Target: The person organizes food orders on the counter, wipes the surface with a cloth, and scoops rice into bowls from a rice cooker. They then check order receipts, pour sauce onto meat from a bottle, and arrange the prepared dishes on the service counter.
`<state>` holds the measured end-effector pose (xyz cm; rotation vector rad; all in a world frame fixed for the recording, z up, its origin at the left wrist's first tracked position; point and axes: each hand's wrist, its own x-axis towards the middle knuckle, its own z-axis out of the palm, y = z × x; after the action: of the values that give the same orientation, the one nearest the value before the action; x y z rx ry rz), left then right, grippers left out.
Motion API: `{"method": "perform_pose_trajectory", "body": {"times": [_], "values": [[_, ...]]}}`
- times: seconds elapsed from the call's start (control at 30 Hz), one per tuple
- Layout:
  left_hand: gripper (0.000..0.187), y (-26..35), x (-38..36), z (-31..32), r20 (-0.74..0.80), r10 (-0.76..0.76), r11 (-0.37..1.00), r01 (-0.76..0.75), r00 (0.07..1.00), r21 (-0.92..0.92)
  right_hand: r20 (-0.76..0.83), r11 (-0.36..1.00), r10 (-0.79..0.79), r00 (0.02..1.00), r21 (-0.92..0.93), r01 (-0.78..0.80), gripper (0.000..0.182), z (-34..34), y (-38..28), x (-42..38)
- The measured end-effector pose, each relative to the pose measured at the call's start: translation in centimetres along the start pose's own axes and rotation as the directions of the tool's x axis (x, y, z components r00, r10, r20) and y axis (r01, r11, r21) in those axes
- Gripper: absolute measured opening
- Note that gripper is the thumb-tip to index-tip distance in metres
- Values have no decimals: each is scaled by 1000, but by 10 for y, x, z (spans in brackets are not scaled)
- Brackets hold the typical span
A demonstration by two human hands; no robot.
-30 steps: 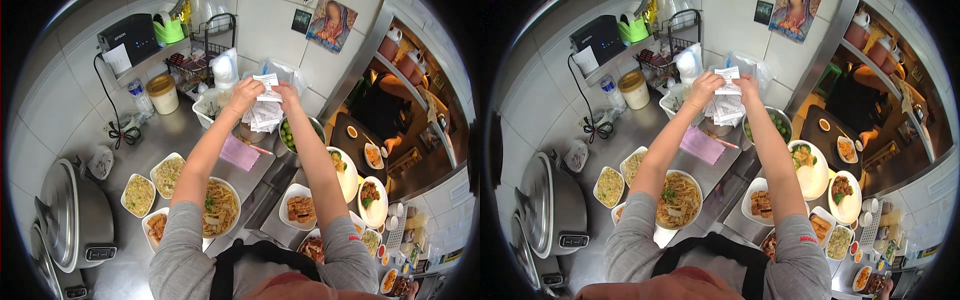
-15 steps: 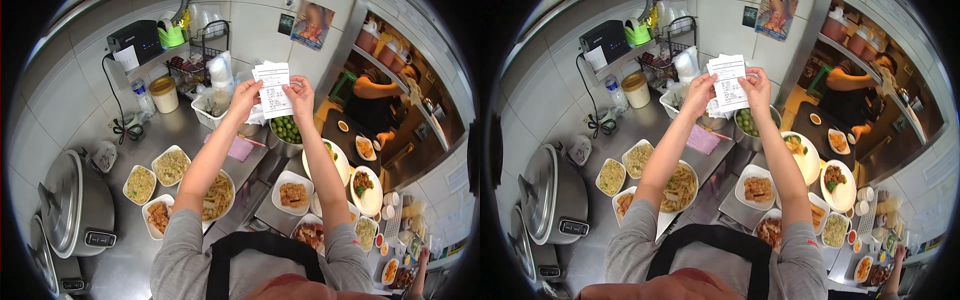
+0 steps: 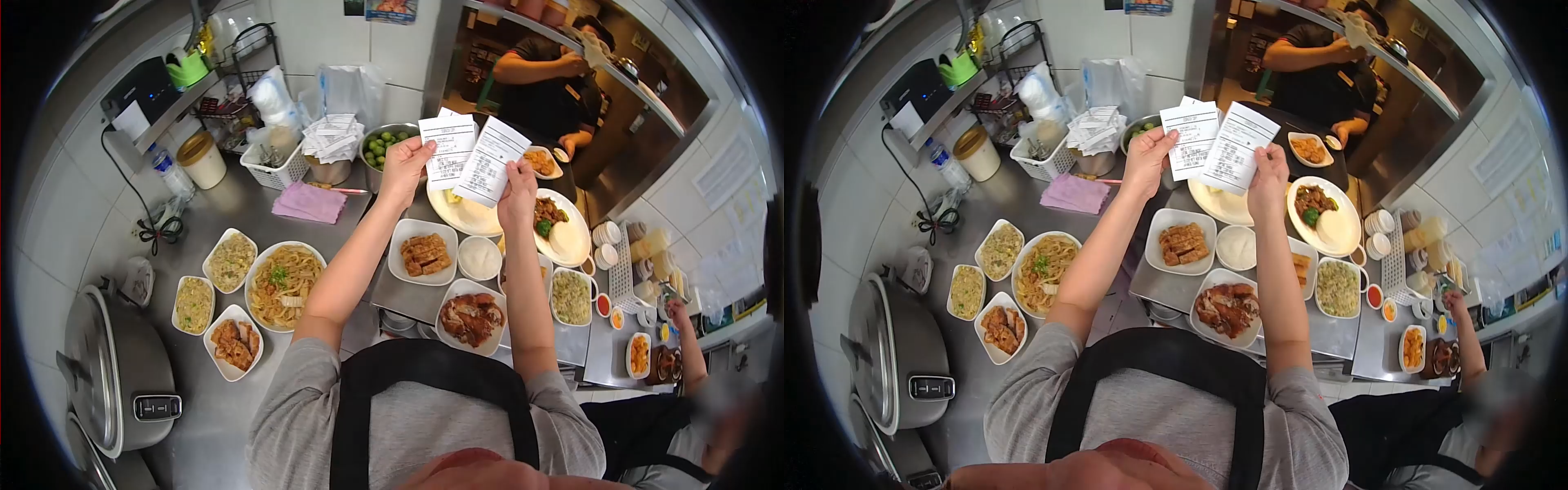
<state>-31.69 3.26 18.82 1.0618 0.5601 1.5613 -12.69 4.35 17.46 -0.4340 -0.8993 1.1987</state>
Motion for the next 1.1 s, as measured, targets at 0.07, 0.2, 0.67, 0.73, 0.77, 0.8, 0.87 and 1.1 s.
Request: {"method": "perform_pose_trajectory", "body": {"times": [0.07, 0.2, 0.67, 0.73, 0.77, 0.8, 0.87, 1.1], "values": [[18, -7, -2, 8, 5, 6, 1000, -6, 1000, -5, -44, 999, -40, 998, -32, 39, 12, -14, -13, -10], [21, -19, -6, 23, 17, 27, 998, -26, 999, -58, -60, 997, -63, 996, -42, 61, 28, -33, -32, -23], [40, -23, -13, 37, 63, 17, 1000, -18, 998, 18, -118, 955, -195, 974, -251, 161, 38, -52, -54, -47], [38, -26, -12, 35, 64, 19, 1000, -20, 998, 20, -122, 945, -214, 969, -277, 174, 37, -55, -53, -48], [36, -28, -12, 34, 67, 20, 1000, -22, 998, 22, -126, 934, -236, 964, -303, 189, 36, -55, -53, -49], [36, -30, -13, 33, 66, 20, 1000, -22, 998, 22, -126, 934, -234, 964, -303, 187, 36, -54, -53, -50], [29, -30, -16, 33, 65, 16, 1000, -15, 998, -9, -145, 920, -270, 952, -330, 211, 33, -49, -52, -52], [21, -30, -26, 32, 37, -63, 997, 61, 997, 46, -53, 828, -187, 981, -546, 129, 18, -51, -53, -66]]}}
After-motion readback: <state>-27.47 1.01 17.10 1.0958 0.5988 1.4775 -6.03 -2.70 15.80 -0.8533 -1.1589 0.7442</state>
